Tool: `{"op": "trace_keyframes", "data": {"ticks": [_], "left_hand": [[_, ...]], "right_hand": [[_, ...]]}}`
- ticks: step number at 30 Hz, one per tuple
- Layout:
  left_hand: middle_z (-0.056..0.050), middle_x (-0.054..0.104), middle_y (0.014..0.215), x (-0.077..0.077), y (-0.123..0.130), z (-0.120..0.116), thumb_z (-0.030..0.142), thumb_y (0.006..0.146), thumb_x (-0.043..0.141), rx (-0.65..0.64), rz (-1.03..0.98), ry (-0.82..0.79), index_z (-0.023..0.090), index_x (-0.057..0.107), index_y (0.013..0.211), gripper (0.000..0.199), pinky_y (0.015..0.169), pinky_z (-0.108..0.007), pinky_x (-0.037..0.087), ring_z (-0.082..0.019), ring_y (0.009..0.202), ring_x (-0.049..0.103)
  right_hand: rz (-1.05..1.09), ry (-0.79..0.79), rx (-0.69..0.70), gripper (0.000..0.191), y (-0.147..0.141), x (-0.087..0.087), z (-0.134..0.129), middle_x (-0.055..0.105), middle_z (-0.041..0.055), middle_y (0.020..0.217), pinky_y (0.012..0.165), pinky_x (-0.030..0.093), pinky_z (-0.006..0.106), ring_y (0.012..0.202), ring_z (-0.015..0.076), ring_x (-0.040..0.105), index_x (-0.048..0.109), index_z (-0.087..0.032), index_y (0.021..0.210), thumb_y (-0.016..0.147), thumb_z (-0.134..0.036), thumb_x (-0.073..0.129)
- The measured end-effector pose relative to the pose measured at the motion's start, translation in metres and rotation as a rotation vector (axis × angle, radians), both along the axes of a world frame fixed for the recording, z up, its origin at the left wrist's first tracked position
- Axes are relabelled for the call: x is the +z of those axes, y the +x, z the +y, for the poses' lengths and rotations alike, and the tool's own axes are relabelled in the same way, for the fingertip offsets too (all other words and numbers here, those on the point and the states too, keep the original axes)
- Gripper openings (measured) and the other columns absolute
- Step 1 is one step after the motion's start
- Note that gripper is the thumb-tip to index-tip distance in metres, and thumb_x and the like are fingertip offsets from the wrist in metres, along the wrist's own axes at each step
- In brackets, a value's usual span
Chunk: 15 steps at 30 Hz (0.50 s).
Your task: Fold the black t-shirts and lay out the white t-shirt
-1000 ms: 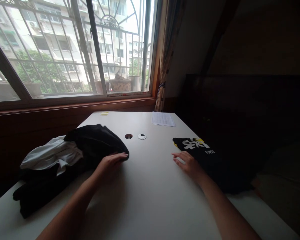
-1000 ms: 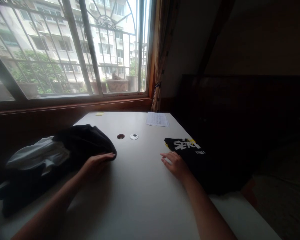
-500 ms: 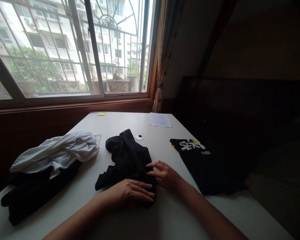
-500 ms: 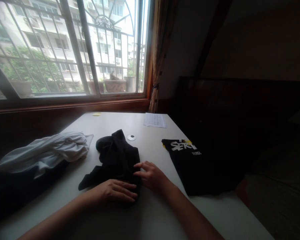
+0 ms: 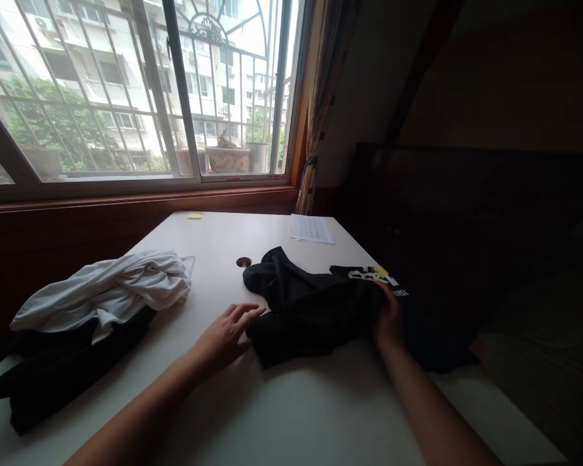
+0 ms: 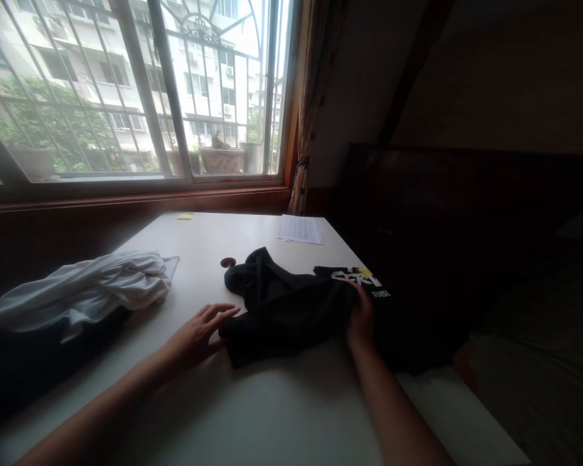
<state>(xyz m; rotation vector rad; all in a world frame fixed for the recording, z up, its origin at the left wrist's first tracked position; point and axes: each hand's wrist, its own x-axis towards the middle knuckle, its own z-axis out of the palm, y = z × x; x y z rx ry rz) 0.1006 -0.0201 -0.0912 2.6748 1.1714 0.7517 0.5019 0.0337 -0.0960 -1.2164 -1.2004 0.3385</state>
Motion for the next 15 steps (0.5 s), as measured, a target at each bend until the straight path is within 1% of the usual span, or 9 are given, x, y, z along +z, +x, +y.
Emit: {"op": "trace_keyframes", "data": {"ticks": [2,4,5,6,9,11,13,15], "left_hand": [[-0.008,0.066,0.124,-0.005,-0.002,0.004,0.025,0.094,0.066,-0.007,0.014,-0.033,0.029,0.058,0.138,0.045,0.095,-0.044,0.055,-0.027,0.11,0.059],[-0.007,0.069,0.111,-0.007,-0.002,0.006,0.027,0.096,0.062,-0.04,0.033,-0.047,0.028,0.069,0.119,0.024,0.089,-0.039,0.055,-0.025,0.103,0.059],[-0.007,0.069,0.109,-0.006,-0.002,0.005,0.026,0.096,0.061,-0.053,0.037,-0.05,0.028,0.071,0.112,0.018,0.087,-0.037,0.055,-0.024,0.101,0.059],[-0.007,0.069,0.108,-0.005,-0.001,0.004,0.024,0.096,0.06,-0.061,0.037,-0.051,0.027,0.071,0.107,0.015,0.085,-0.035,0.054,-0.024,0.1,0.059],[-0.006,0.068,0.105,0.0,0.004,0.0,0.018,0.094,0.058,-0.072,0.044,-0.04,0.024,0.068,0.099,0.012,0.083,-0.034,0.053,-0.023,0.098,0.058],[-0.006,0.067,0.1,0.003,0.006,-0.003,0.014,0.091,0.058,-0.042,0.007,-0.021,0.022,0.064,0.096,0.011,0.081,-0.034,0.052,-0.022,0.094,0.059],[-0.004,0.064,0.095,0.007,0.005,-0.004,0.011,0.089,0.056,0.022,-0.105,-0.009,0.021,0.061,0.092,0.012,0.076,-0.031,0.052,-0.019,0.086,0.059],[-0.003,0.062,0.093,0.011,-0.001,-0.003,0.009,0.088,0.053,0.094,-0.274,0.001,0.021,0.057,0.089,0.013,0.069,-0.027,0.051,-0.015,0.077,0.059]], "right_hand": [[0.072,0.022,-0.006,0.04,0.002,-0.003,0.003,0.069,0.0114,0.122,0.109,0.041,0.053,0.119,0.0345,0.061,0.067,-0.019,0.115,0.087,-0.045,0.056],[0.1,0.036,0.005,0.04,0.001,-0.003,0.004,0.068,0.0111,0.123,0.11,0.039,0.053,0.12,0.0339,0.06,0.067,-0.019,0.115,0.085,-0.045,0.059],[0.102,0.04,0.009,0.04,0.001,-0.003,0.004,0.068,0.0113,0.122,0.11,0.039,0.053,0.119,0.0338,0.06,0.067,-0.019,0.115,0.085,-0.045,0.059],[0.1,0.042,0.012,0.04,0.0,-0.002,0.003,0.068,0.0116,0.122,0.11,0.039,0.053,0.119,0.0337,0.06,0.067,-0.019,0.114,0.085,-0.046,0.059],[0.105,0.048,0.006,0.041,-0.001,-0.002,0.004,0.068,0.0121,0.12,0.109,0.04,0.052,0.118,0.0335,0.06,0.067,-0.019,0.113,0.084,-0.048,0.06],[0.131,0.056,-0.002,0.041,0.001,-0.003,0.005,0.068,0.0107,0.118,0.108,0.04,0.051,0.117,0.0325,0.06,0.067,-0.019,0.112,0.084,-0.049,0.06],[0.172,0.081,-0.024,0.04,0.003,-0.004,0.007,0.069,0.0084,0.115,0.107,0.04,0.051,0.114,0.0313,0.061,0.068,-0.019,0.111,0.085,-0.049,0.06],[0.209,0.103,-0.058,0.038,0.004,-0.003,0.007,0.069,0.0062,0.111,0.106,0.041,0.051,0.111,0.0304,0.062,0.069,-0.02,0.109,0.085,-0.047,0.059]]}}
